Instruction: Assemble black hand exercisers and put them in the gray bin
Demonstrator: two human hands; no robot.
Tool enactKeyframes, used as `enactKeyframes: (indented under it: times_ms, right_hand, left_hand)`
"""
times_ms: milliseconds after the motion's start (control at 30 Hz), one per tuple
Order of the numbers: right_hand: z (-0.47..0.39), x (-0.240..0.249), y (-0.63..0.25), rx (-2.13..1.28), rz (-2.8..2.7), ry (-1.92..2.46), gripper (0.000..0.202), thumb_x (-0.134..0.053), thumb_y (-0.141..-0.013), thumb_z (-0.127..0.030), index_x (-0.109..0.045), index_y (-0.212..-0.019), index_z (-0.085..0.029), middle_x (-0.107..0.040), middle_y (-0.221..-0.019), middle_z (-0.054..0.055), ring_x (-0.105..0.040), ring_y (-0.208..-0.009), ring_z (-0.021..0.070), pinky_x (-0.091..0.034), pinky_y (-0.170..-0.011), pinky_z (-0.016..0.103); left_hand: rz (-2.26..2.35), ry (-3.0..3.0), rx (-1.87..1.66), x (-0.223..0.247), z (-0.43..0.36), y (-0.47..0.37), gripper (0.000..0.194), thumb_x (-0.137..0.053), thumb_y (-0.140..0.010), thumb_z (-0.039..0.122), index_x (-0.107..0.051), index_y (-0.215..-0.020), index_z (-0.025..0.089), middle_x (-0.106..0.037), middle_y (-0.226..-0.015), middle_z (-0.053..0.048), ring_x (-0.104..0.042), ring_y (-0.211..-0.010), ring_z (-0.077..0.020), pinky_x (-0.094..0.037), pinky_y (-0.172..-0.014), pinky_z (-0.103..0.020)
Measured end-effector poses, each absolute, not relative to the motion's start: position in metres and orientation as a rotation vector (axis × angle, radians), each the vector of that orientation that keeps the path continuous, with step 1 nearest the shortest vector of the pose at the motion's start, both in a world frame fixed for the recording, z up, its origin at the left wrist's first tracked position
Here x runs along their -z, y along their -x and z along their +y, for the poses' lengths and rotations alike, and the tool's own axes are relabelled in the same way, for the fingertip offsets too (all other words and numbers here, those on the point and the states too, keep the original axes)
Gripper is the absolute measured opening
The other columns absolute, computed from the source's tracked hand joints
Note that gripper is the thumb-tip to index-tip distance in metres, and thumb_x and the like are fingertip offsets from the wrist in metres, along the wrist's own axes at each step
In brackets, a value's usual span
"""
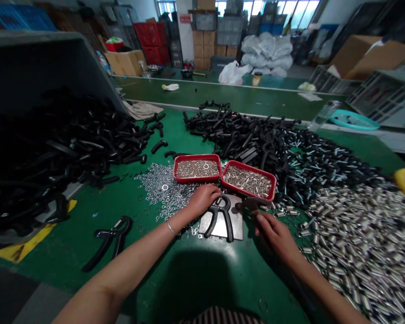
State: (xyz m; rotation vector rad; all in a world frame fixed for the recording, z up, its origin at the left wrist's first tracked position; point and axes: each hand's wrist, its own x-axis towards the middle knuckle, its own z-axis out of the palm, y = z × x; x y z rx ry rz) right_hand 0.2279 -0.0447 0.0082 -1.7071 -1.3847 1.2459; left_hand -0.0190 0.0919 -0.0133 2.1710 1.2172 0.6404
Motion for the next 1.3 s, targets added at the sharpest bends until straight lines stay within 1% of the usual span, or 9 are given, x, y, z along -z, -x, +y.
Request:
enactKeyframes:
  times_ms: [100, 367, 600, 733, 867, 967, 1067, 1167, 1300]
  right_hand:
    - [-0.046, -0.008, -0.23, -1.284, -1.348, 1.672, 0.042, -0.045, -0.095, -0.059, -0.055, -0.083, -0.021, -0.054, -0.057, -0.004, -0.041, -0.036, 0.0096, -0.03, -0.032, 0.021]
    - [-0.042, -0.007, -0.227, -1.323, -1.316, 1.651, 0.042, -0.046, -0.094, -0.061, -0.057, -0.097, -0.02, -0.066, -0.071, 0.0, -0.045, -0.037, 0.0093, -0.031, -0.031, 0.021]
    - [-0.044, -0.009, -0.226, -1.303, -1.368, 1.666, 0.041, -0.045, -0.094, -0.059, -0.057, -0.101, -0.021, -0.067, -0.074, 0.001, -0.05, -0.041, 0.0118, -0.035, -0.034, 0.023]
    - [-0.037, -0.015, -0.229, -1.23, -1.522, 1.666, 0.042, -0.041, -0.097, -0.057, -0.057, -0.112, -0.022, -0.069, -0.079, 0.002, -0.057, -0.049, 0.0156, -0.043, -0.043, 0.027]
    - [-0.019, -0.041, -0.226, -0.953, -1.904, 1.655, 0.039, -0.04, -0.1, -0.049, -0.063, -0.114, -0.02, -0.073, -0.09, 0.007, -0.068, -0.076, 0.023, -0.051, -0.069, 0.034]
    - [-0.004, -0.061, -0.217, -0.714, -2.023, 1.58, 0.038, -0.039, -0.101, -0.045, -0.062, -0.12, -0.021, -0.073, -0.102, 0.01, -0.068, -0.089, 0.0247, -0.05, -0.081, 0.036]
    - [0.012, -0.062, -0.204, -0.553, -2.056, 1.585, 0.038, -0.035, -0.103, -0.043, -0.062, -0.117, -0.02, -0.073, -0.101, 0.011, -0.068, -0.089, 0.024, -0.049, -0.081, 0.035]
    - [0.027, -0.051, -0.195, -0.568, -2.258, 1.607, 0.034, -0.039, -0.102, -0.039, -0.064, -0.114, -0.019, -0.073, -0.106, 0.013, -0.068, -0.091, 0.0253, -0.049, -0.079, 0.034]
    - [0.035, -0.044, -0.19, -0.605, -2.278, 1.542, 0.036, -0.037, -0.103, -0.041, -0.06, -0.122, -0.021, -0.072, -0.111, 0.012, -0.068, -0.095, 0.0249, -0.048, -0.079, 0.033]
  left_hand:
    - [1.234, -2.171, -0.622, 0.015, 0.092, 0.018, 0.014, -0.061, -0.091, 0.02, -0.074, -0.092, 0.016, -0.074, -0.099, -0.007, -0.067, -0.097, -0.0211, -0.049, -0.092, -0.033]
    - [1.295, -2.276, -0.615, 0.015, 0.087, 0.014, 0.015, -0.059, -0.094, 0.023, -0.072, -0.09, 0.016, -0.072, -0.094, -0.006, -0.065, -0.092, -0.0199, -0.048, -0.087, -0.031]
    - [1.192, -2.932, -0.395, 0.011, 0.078, 0.01, 0.025, -0.044, -0.098, 0.016, -0.067, -0.089, 0.013, -0.064, -0.092, -0.012, -0.056, -0.093, -0.0262, -0.044, -0.085, -0.04]
    - [1.163, -2.896, -0.416, 0.016, 0.077, 0.012, 0.024, -0.043, -0.099, 0.018, -0.066, -0.096, 0.013, -0.063, -0.096, -0.011, -0.055, -0.094, -0.0259, -0.044, -0.086, -0.041]
    - [1.259, -2.658, -0.623, 0.013, 0.063, 0.022, 0.028, -0.048, -0.1, 0.032, -0.061, -0.118, 0.015, -0.063, -0.115, -0.011, -0.055, -0.107, -0.0252, -0.043, -0.094, -0.041]
    - [1.192, -2.659, -0.644, 0.008, 0.043, 0.034, 0.028, -0.042, -0.102, 0.03, -0.063, -0.115, 0.016, -0.065, -0.114, -0.011, -0.055, -0.108, -0.0243, -0.041, -0.096, -0.042]
    - [1.051, -2.741, -0.553, 0.006, 0.029, 0.042, 0.03, -0.039, -0.103, 0.028, -0.065, -0.113, 0.017, -0.067, -0.11, -0.01, -0.057, -0.103, -0.0241, -0.04, -0.094, -0.043]
    - [1.028, -2.764, -0.536, 0.01, 0.024, 0.045, 0.031, -0.039, -0.103, 0.027, -0.064, -0.115, 0.015, -0.068, -0.11, -0.01, -0.057, -0.105, -0.0243, -0.04, -0.096, -0.043]
    - [1.05, -2.739, -0.577, 0.017, 0.025, 0.043, 0.03, -0.039, -0.103, 0.026, -0.062, -0.118, 0.014, -0.067, -0.113, -0.011, -0.056, -0.107, -0.0248, -0.04, -0.097, -0.043]
